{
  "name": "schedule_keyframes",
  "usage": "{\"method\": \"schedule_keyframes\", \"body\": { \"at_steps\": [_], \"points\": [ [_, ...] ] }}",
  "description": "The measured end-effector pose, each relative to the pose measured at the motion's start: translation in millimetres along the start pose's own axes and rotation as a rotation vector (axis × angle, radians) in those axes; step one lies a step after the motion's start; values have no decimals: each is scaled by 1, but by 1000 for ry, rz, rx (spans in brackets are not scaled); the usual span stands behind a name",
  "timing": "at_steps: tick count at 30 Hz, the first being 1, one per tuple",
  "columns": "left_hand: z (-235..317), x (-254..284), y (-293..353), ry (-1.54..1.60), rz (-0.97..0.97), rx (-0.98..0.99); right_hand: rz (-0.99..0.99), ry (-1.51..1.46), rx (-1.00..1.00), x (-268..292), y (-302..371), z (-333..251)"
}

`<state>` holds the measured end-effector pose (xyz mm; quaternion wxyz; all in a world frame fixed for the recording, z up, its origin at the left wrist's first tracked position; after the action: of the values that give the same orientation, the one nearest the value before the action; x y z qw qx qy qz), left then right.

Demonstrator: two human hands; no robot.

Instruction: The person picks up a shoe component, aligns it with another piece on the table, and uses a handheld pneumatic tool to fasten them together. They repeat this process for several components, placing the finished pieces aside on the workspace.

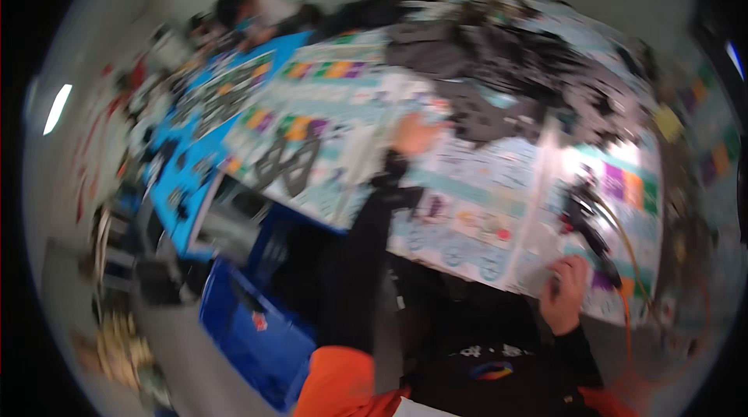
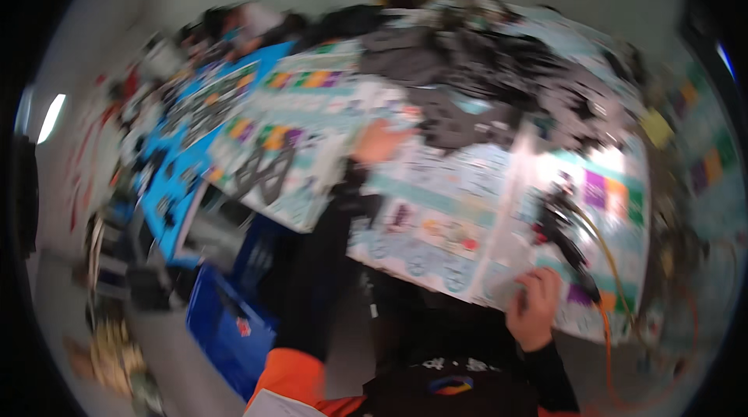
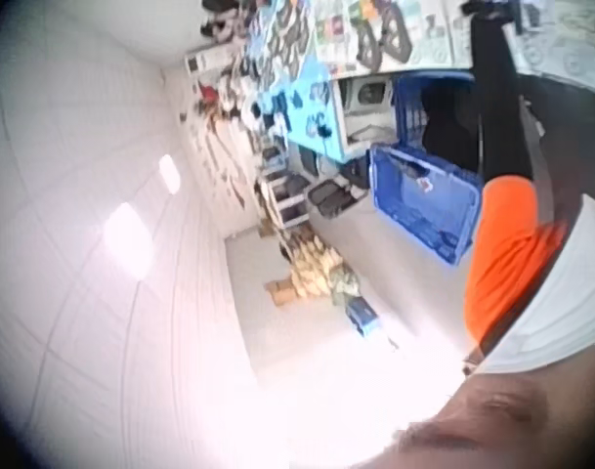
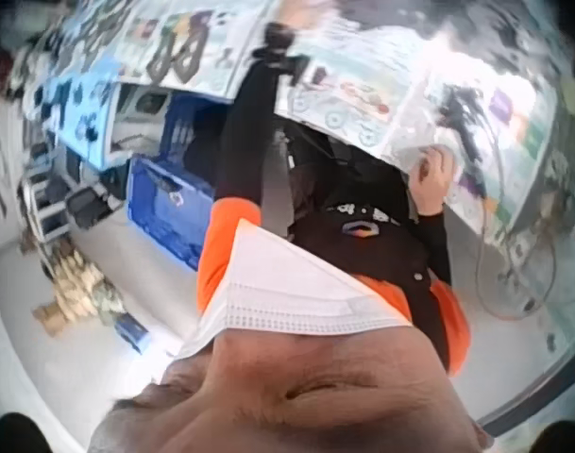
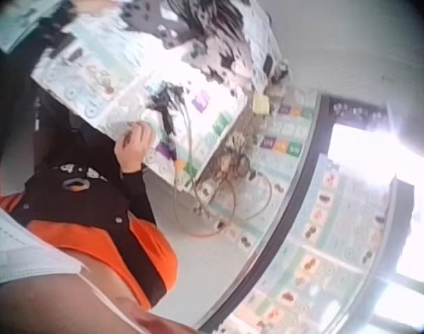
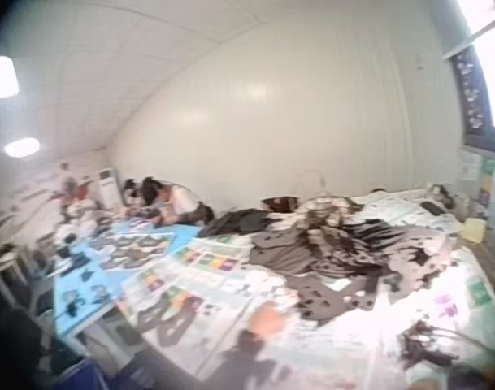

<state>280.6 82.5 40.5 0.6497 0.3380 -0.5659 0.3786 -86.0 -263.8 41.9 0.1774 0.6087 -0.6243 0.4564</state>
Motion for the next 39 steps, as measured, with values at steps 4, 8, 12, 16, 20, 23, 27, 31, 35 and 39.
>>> {"method": "schedule_keyframes", "body": {
  "at_steps": [4, 8, 12, 16, 20, 23, 27, 31, 35, 39],
  "points": [
    [115, -13, -69, 332, -28, 385, 9, 6, -81, 16, 14, 6],
    [123, -18, -58, 537, 42, 645, -21, -11, -44, 6, 9, 5],
    [104, -26, -61, 725, 206, 669, 0, -31, -15, 8, 8, -7],
    [98, -31, -63, 738, 391, 561, 8, -56, -17, 7, 13, -1],
    [128, -26, -68, 407, 256, 540, 25, -1, -11, 7, 15, 10],
    [160, -19, -84, 664, 72, 634, 32, 37, -26, 10, 18, 17],
    [124, -44, -98, 909, 319, 650, 12, 6, 27, 2, 17, 12],
    [114, -39, -106, 770, 496, 451, 16, -10, 22, 6, 15, 4],
    [69, -3, -49, 945, 763, 324, -6, -66, 74, 2, 13, -4],
    [79, 14, 9, 1143, 600, 21, -40, -153, -21, 8, 18, 20]
  ]
}}
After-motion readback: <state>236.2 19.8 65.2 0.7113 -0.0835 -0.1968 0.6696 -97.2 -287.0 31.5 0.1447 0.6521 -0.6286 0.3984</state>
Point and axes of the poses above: each hand's wrist, its own y-axis away from the middle knuckle, its own x-axis out of the back of the hand, z = x × y, the point moved 3 cm from there along -y, towards the middle knuckle, and after that the axes turned 14 degrees about -z, right-handed, at the moved point
